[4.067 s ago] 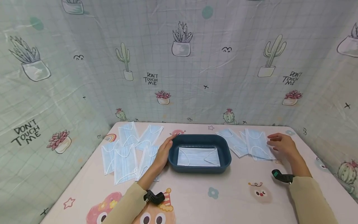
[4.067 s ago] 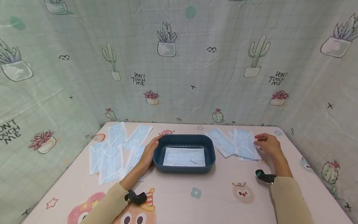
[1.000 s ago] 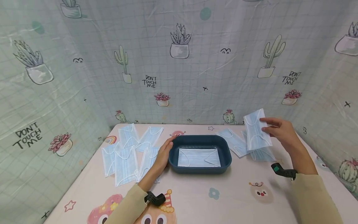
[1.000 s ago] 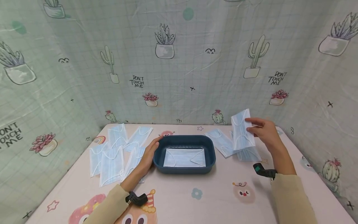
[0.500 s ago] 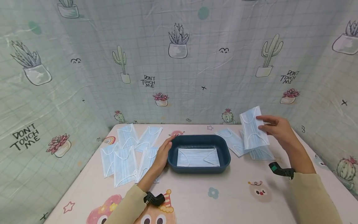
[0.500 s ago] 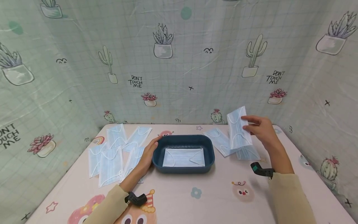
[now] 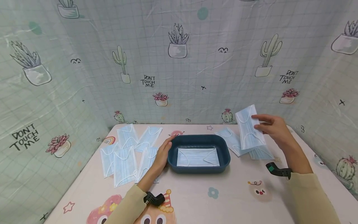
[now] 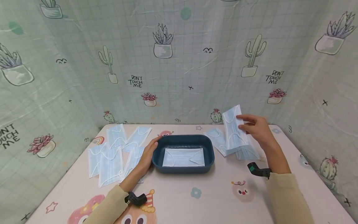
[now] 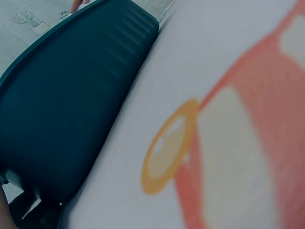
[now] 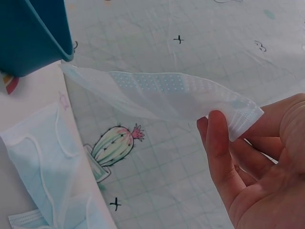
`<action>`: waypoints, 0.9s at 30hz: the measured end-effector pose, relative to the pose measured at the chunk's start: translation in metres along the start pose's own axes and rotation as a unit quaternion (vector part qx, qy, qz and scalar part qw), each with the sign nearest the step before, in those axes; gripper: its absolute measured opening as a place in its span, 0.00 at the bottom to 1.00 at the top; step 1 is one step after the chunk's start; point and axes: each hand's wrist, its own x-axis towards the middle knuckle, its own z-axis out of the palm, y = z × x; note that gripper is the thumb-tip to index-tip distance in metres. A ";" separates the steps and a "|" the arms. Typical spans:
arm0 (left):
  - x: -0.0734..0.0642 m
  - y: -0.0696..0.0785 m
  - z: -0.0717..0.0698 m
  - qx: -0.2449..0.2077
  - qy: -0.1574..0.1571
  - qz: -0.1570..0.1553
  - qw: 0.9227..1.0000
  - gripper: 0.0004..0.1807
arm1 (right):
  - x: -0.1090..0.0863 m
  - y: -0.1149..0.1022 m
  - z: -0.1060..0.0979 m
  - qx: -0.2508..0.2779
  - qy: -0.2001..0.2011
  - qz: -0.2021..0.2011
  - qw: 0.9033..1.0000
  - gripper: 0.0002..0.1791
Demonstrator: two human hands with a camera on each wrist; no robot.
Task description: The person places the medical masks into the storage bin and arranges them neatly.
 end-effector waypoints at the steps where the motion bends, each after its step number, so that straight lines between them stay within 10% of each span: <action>1: 0.002 -0.003 0.000 -0.001 0.002 -0.002 1.000 0.24 | 0.000 -0.001 0.001 0.001 0.000 -0.001 1.000 0.28; 9: 0.015 -0.033 0.001 0.002 0.014 0.010 1.000 0.25 | -0.001 -0.006 0.004 0.008 -0.003 -0.014 1.000 0.27; 27: 0.014 -0.034 0.001 0.007 0.018 0.017 1.000 0.25 | -0.006 -0.021 0.013 0.018 -0.029 -0.039 0.999 0.26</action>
